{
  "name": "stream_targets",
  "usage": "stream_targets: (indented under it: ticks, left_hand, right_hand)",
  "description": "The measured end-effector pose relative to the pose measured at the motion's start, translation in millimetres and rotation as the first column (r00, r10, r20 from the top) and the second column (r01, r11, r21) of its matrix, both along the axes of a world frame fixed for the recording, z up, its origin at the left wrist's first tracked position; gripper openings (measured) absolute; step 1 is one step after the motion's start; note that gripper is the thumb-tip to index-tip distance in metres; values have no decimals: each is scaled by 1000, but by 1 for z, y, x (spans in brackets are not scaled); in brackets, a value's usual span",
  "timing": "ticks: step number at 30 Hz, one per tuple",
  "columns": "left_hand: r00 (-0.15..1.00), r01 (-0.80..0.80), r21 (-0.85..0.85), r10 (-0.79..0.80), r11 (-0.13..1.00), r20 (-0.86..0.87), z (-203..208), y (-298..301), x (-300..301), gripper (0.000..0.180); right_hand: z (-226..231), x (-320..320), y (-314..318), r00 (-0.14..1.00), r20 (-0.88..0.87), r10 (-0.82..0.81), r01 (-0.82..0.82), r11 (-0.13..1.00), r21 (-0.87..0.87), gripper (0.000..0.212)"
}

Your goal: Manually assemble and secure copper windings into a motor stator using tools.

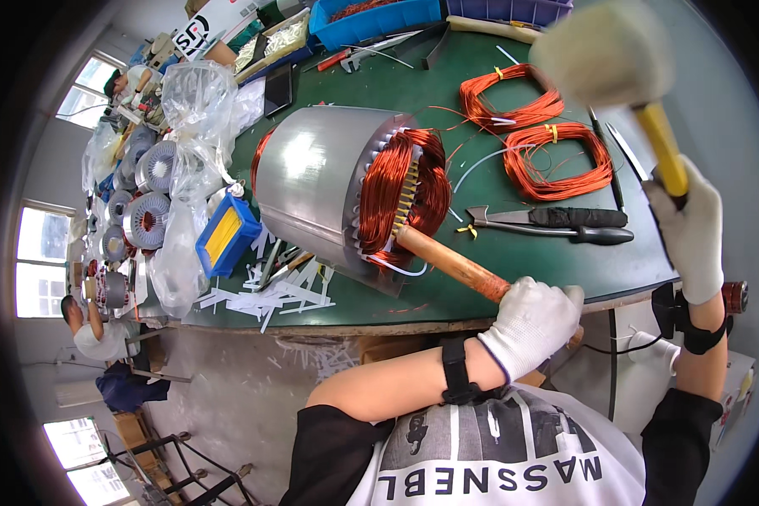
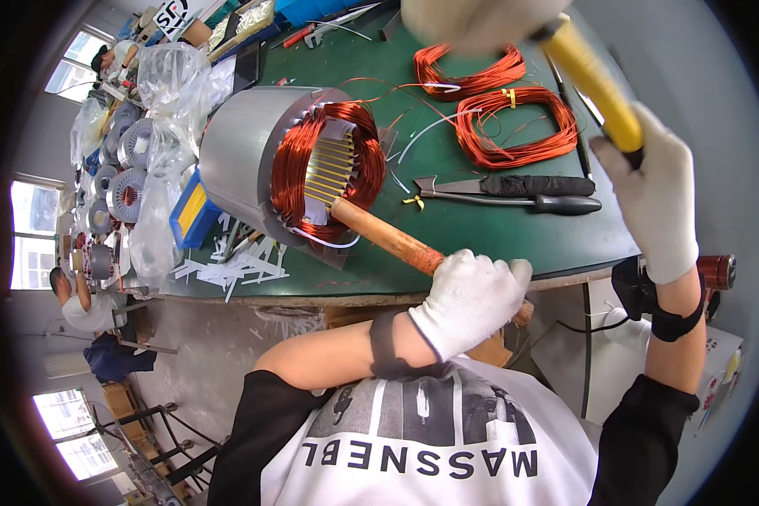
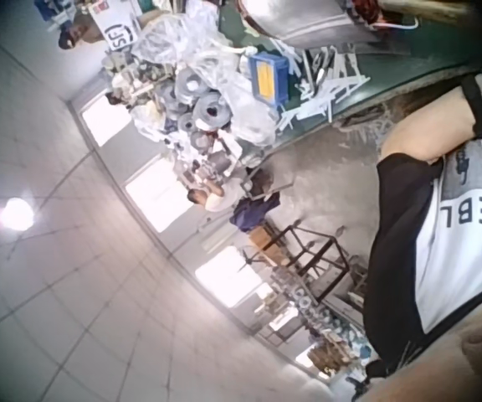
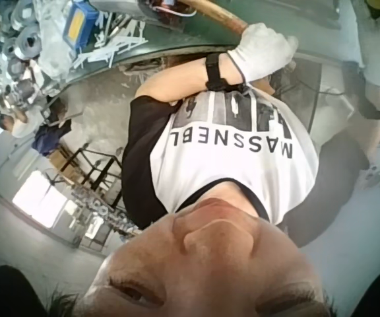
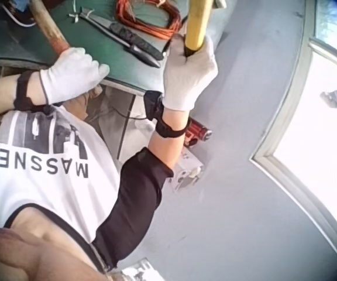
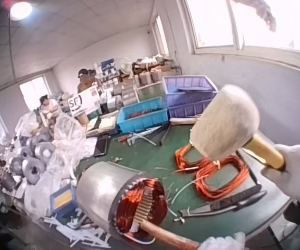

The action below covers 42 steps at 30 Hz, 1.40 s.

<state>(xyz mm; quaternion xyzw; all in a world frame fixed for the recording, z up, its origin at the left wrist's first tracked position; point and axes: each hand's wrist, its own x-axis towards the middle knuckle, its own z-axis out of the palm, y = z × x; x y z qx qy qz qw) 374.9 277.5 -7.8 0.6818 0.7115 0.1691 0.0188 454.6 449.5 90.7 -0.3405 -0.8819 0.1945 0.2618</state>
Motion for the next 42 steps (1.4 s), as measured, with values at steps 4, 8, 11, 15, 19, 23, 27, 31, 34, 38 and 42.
stream_targets:
  ticks: [4, 8, 11, 15, 19, 23, 27, 31, 34, 38, 42]
  left_hand:
    - [999, -4, 50, 7, 999, -47, -5, 5, 0, 12]
    - [999, -37, 107, 35, 994, 15, 6, 6, 0, 11]
    - [999, -18, 242, 27, 970, -35, 7, 9, 0, 12]
    - [996, 77, 362, -52, 929, -79, -7, 16, 0, 12]
    - [996, 83, 335, -66, 939, -63, -19, 14, -8, 13]
    - [994, 62, 286, -33, 956, -103, -22, 7, -9, 14]
    - [995, 91, 280, -78, 956, -57, -15, 13, -4, 14]
    - [992, 127, 339, -123, 932, -33, -13, 7, -12, 13]
    - [951, 275, 498, -310, 822, -15, -7, 3, -3, 16]
    - [857, 463, 615, -498, 639, -128, 6, -8, -7, 22]
    - [885, 411, 655, -450, 634, -120, 19, -34, -32, 27]
  right_hand:
    - [-45, -10, -21, 925, -156, 346, -363, 927, -94, 13]
    - [-28, -6, -11, 843, 491, 220, -404, 861, 308, 14]
    - [-39, 6, -10, 920, 341, 194, -244, 964, 110, 15]
    - [-41, 14, -20, 984, 105, 146, -111, 952, -286, 16]
    - [-14, 13, -21, 996, 71, 53, -43, 990, -134, 12]
    - [24, 8, -30, 976, -215, 15, -46, 989, -141, 7]
    - [-36, 2, -22, 897, 68, 437, -442, 874, 203, 14]
    - [-35, -15, -26, 831, 484, 274, -427, 871, 241, 14]
    - [-32, -16, -46, 896, 109, 430, -337, 820, -462, 29]
    - [-30, -32, -65, 866, -75, 494, -338, 469, -816, 48]
    - [-43, -30, -67, 908, -111, 404, -264, 345, -901, 48]
